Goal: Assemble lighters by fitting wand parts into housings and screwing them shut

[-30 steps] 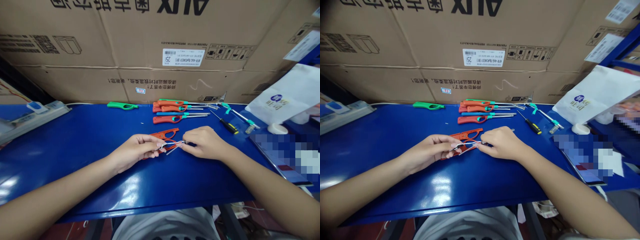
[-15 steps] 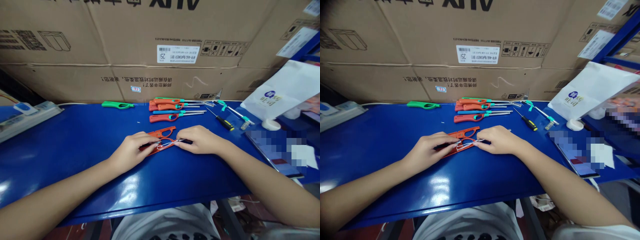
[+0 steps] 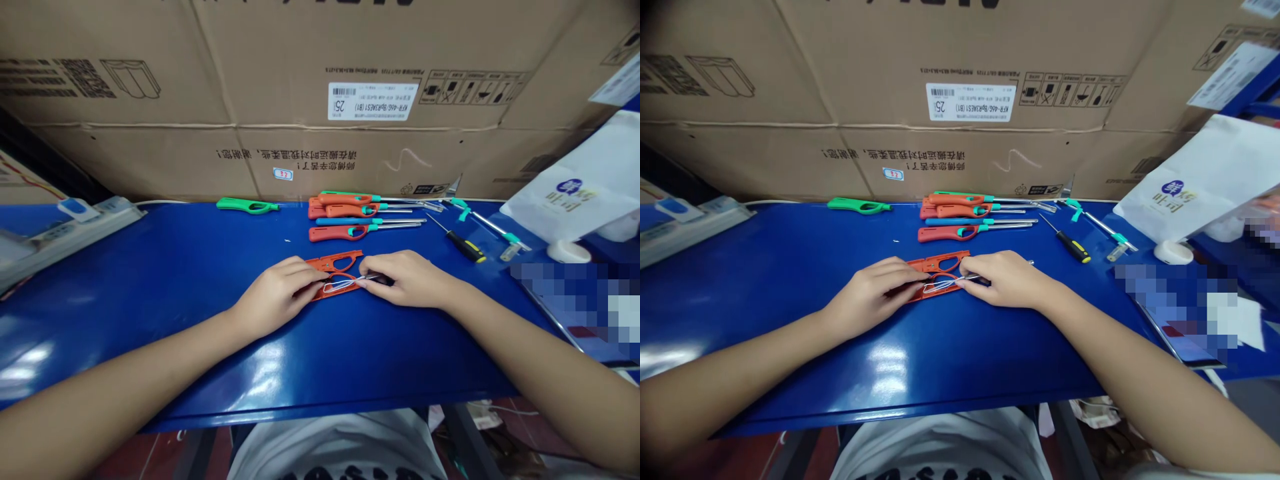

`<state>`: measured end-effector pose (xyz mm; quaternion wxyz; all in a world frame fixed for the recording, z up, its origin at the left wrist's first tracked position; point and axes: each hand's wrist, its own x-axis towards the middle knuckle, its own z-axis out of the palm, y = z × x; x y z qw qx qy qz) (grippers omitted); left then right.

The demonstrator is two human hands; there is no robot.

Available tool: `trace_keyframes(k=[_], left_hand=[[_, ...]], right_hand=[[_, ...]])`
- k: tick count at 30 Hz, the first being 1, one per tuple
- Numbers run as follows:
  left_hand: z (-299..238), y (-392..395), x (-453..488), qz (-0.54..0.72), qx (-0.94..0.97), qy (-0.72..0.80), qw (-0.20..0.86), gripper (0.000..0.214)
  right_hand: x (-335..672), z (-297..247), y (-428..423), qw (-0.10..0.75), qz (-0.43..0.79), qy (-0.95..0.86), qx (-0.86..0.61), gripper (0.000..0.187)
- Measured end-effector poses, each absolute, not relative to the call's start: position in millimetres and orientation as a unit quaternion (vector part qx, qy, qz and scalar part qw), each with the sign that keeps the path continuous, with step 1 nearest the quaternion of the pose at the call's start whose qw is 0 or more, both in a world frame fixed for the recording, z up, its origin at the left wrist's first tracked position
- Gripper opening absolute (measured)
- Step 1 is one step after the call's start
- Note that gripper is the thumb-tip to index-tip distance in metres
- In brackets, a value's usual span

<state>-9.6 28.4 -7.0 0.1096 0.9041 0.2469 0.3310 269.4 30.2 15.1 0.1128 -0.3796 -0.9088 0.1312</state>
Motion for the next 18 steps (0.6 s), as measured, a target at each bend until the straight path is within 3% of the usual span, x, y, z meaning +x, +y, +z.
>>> trace_keyframes(k=[18], left_hand=[[-2.3,24.7,-10.6,0.307,0.896,0.282,0.157,0.018]], right_hand=[[272.2,17.9,31.3,0.093,0.139,-0.914,-0.37,0.025]])
